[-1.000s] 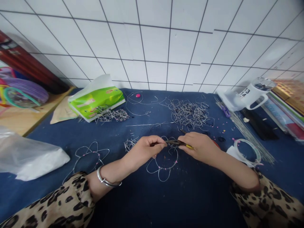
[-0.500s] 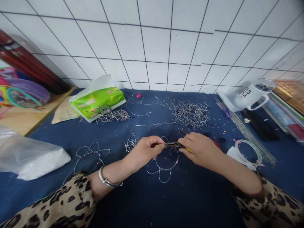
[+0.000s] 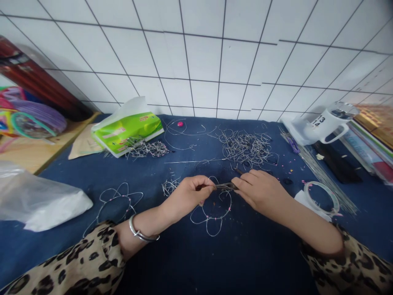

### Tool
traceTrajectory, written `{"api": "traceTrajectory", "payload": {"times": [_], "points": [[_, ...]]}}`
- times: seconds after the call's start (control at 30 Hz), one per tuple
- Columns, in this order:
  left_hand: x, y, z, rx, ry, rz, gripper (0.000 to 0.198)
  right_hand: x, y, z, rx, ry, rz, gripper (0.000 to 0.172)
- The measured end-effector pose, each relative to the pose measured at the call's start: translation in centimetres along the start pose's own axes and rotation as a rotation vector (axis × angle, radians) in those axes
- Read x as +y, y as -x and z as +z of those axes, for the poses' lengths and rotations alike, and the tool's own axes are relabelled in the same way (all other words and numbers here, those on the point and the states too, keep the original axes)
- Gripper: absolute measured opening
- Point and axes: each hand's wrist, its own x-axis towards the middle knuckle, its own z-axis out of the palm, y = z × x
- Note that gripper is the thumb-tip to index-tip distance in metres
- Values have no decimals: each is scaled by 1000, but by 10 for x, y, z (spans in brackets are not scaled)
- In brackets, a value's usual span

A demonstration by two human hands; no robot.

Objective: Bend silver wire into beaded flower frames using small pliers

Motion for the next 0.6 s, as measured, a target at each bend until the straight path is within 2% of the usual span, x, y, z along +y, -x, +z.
{"api": "traceTrajectory", "payload": {"times": [0.3,0.6], "points": [[-4,-1,-1,-22,52,-42,20,4,1,4,-110,-277,90,23],[-5,-2,-1,-34,10,-64,21,2,-1,1,-158,-484,199,22]]}}
